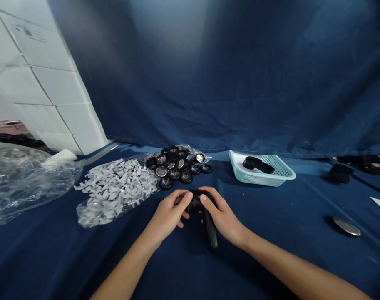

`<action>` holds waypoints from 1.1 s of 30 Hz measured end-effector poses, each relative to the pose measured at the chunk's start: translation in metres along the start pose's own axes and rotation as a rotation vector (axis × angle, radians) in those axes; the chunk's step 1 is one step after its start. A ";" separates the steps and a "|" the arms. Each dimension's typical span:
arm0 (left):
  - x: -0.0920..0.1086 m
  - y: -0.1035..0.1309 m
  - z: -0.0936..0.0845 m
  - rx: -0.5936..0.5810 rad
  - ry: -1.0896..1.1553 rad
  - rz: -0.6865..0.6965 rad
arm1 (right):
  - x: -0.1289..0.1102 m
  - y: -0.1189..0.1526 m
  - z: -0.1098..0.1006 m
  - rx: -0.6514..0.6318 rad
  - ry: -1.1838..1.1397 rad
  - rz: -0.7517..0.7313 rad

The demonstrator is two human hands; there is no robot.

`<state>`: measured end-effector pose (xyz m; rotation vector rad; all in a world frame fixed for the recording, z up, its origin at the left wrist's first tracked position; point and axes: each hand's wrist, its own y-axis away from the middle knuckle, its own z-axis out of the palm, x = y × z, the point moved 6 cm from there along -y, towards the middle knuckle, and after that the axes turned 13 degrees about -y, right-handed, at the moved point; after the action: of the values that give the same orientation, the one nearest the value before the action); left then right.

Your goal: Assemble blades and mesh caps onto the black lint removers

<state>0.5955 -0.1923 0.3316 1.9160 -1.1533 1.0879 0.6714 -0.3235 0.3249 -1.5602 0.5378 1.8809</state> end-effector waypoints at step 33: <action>-0.012 0.074 -0.140 0.536 -0.414 0.111 | -0.050 0.003 -0.090 -0.002 0.887 -0.413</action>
<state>0.4798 -0.1013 0.3922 2.6141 -1.2867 1.1784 0.7392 -0.3961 0.3539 -2.2665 0.5120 0.8254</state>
